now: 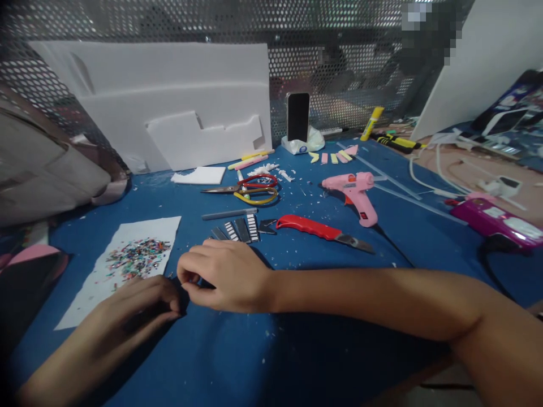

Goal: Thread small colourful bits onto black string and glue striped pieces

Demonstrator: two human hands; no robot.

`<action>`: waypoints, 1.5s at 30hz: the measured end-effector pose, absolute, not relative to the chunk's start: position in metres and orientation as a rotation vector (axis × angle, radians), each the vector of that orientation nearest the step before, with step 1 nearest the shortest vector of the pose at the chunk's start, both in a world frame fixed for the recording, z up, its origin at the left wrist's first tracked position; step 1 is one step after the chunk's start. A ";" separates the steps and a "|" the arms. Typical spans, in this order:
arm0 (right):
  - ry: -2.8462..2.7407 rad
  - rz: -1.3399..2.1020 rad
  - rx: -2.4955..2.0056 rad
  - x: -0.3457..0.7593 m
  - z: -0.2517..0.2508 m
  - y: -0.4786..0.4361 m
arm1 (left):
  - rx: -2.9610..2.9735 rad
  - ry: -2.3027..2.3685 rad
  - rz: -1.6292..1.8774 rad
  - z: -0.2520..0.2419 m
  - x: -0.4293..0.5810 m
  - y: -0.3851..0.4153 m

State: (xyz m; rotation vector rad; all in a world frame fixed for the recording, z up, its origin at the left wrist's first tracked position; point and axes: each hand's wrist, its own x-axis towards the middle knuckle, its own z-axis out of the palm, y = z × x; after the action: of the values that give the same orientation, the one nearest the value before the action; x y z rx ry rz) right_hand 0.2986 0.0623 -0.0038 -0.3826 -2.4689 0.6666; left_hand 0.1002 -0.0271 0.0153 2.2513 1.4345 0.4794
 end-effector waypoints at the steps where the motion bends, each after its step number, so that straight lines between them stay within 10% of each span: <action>1: -2.456 0.671 -0.387 0.299 -0.004 0.062 | 2.226 1.459 0.492 0.017 0.101 -0.027; 45: -2.540 0.684 -0.394 0.298 0.001 0.060 | 1.945 1.494 1.104 -0.003 0.079 -0.045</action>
State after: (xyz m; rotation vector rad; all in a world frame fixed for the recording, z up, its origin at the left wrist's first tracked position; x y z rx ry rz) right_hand 0.2985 0.0600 0.0009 -0.3939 -2.5399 0.6835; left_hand 0.0793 -0.0450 -0.0030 1.9446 1.4944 1.1036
